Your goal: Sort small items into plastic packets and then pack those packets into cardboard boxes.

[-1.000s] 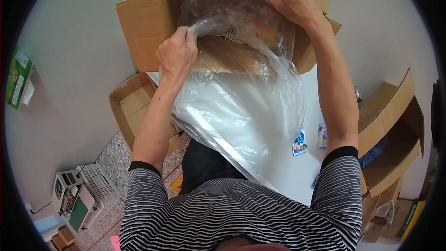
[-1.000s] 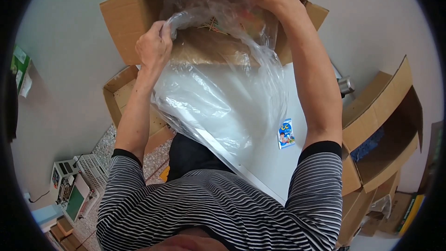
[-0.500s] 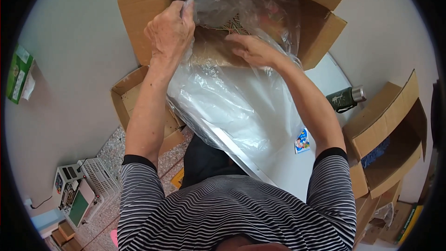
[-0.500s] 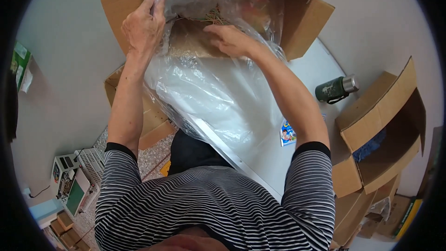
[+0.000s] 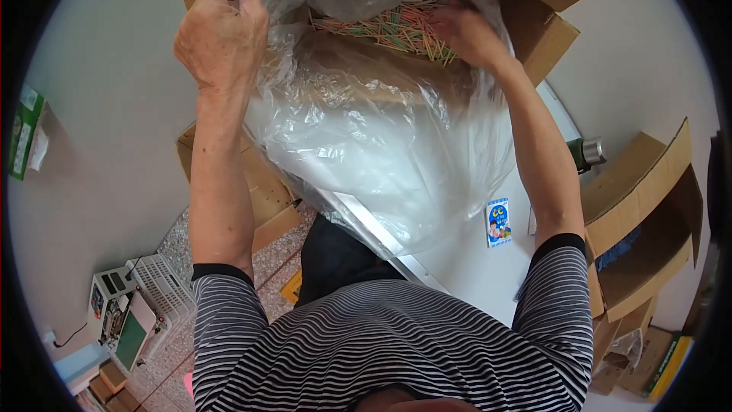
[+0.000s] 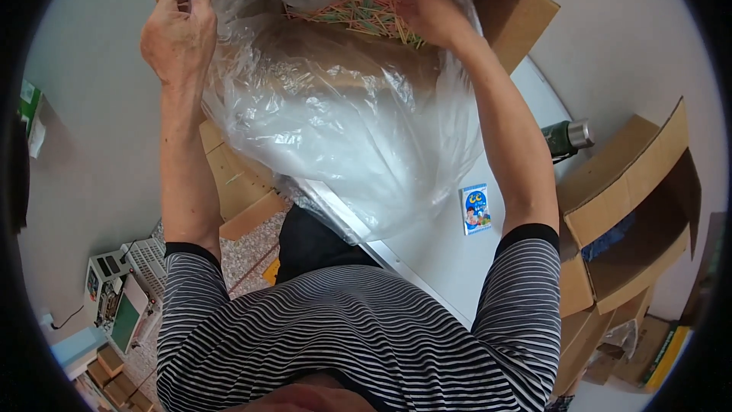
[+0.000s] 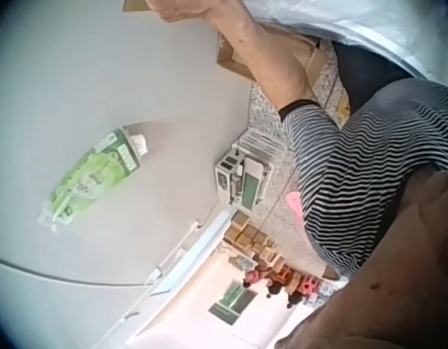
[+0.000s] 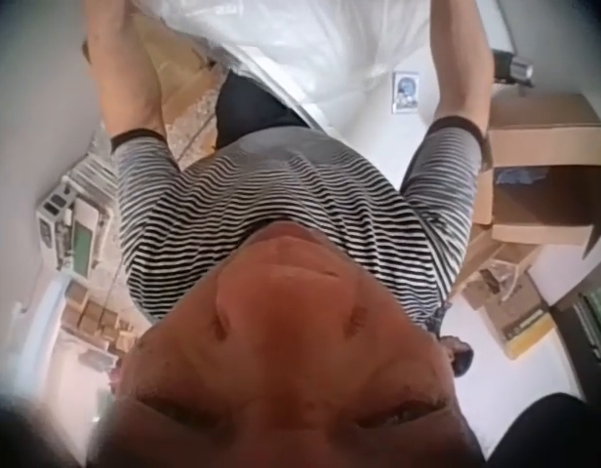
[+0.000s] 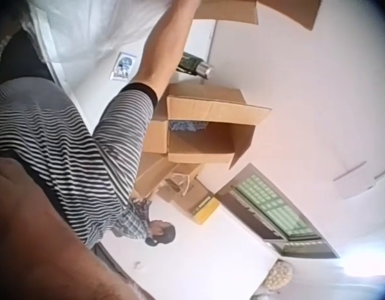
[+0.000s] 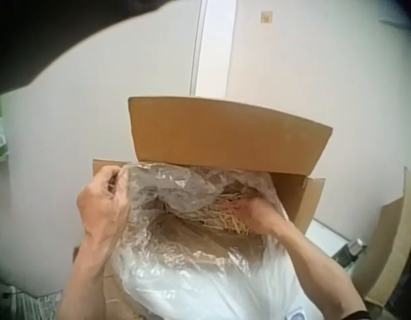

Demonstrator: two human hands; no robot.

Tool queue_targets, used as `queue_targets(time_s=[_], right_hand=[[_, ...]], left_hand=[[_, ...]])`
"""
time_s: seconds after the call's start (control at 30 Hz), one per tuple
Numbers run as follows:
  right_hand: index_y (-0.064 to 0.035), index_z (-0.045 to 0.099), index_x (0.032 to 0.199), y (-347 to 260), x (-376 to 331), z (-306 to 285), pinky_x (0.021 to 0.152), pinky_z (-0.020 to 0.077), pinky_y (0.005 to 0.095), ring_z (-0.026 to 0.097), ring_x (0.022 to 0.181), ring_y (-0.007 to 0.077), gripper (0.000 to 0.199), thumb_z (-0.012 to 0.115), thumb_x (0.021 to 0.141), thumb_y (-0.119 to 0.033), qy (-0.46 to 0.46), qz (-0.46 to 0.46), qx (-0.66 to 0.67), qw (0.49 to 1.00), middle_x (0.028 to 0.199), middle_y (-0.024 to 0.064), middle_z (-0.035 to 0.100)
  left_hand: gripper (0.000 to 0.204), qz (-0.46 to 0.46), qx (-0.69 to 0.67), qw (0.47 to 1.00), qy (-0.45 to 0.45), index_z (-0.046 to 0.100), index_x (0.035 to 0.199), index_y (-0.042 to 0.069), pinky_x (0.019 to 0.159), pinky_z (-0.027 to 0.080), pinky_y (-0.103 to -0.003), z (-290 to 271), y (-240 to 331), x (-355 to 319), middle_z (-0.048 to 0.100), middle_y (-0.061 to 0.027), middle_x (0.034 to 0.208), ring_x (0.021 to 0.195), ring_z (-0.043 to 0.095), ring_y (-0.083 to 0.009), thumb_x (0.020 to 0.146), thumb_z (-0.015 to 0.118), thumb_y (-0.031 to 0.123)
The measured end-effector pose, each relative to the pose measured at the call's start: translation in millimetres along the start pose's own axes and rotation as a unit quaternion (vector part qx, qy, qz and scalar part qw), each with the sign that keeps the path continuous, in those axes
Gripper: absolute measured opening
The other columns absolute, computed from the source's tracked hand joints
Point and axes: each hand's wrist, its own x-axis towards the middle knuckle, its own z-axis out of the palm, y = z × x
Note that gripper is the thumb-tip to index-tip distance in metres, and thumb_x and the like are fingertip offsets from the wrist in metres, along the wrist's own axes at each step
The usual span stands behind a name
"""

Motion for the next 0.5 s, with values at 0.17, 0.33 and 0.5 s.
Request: queue_targets(time_s=[0.17, 0.33, 0.5], right_hand=[[-0.0036, 0.06, 0.133, -55, -43, 37, 0.097, 0.0497, 0.0429, 0.063, 0.114, 0.0375, 0.055, 0.06, 0.097, -0.045, -0.173, -0.04, -0.066, 0.982, 0.123, 0.0215, 0.066], [-0.003, 0.063, 0.129, -47, -54, 31, 0.095, 0.0498, 0.044, 0.063, 0.112, 0.0384, 0.048, 0.056, 0.1, -0.041, -0.217, -0.061, -0.014, 0.974, 0.119, 0.0222, 0.067], [-0.0032, 0.065, 0.125, 17, -21, 42, 0.096, 0.0484, 0.0454, 0.063, 0.11, 0.0388, 0.034, 0.054, 0.099, -0.022, -0.025, 0.056, -0.036, 0.997, 0.115, 0.0226, 0.068]], left_hand=[[0.032, -0.016, 0.008, 1.0, -0.01, 0.076, 0.103, 0.013, 0.079, 0.053, -0.035, 3, 3, 9, 0.075, -0.0052, 0.089, 0.084, 0.071, -0.0232, 0.091, 0.067, 0.04], [0.035, 0.066, 0.021, 0.996, 0.061, 0.074, 0.108, 0.011, 0.082, 0.052, -0.035, -4, 2, 5, 0.074, -0.0038, 0.099, 0.088, 0.069, -0.0228, 0.086, 0.072, 0.038], [0.025, 0.206, 0.003, 0.97, 0.126, 0.073, 0.1, 0.011, 0.081, 0.051, -0.035, -5, 21, -18, 0.07, -0.0021, 0.091, 0.078, 0.064, -0.0218, 0.078, 0.081, 0.019]])
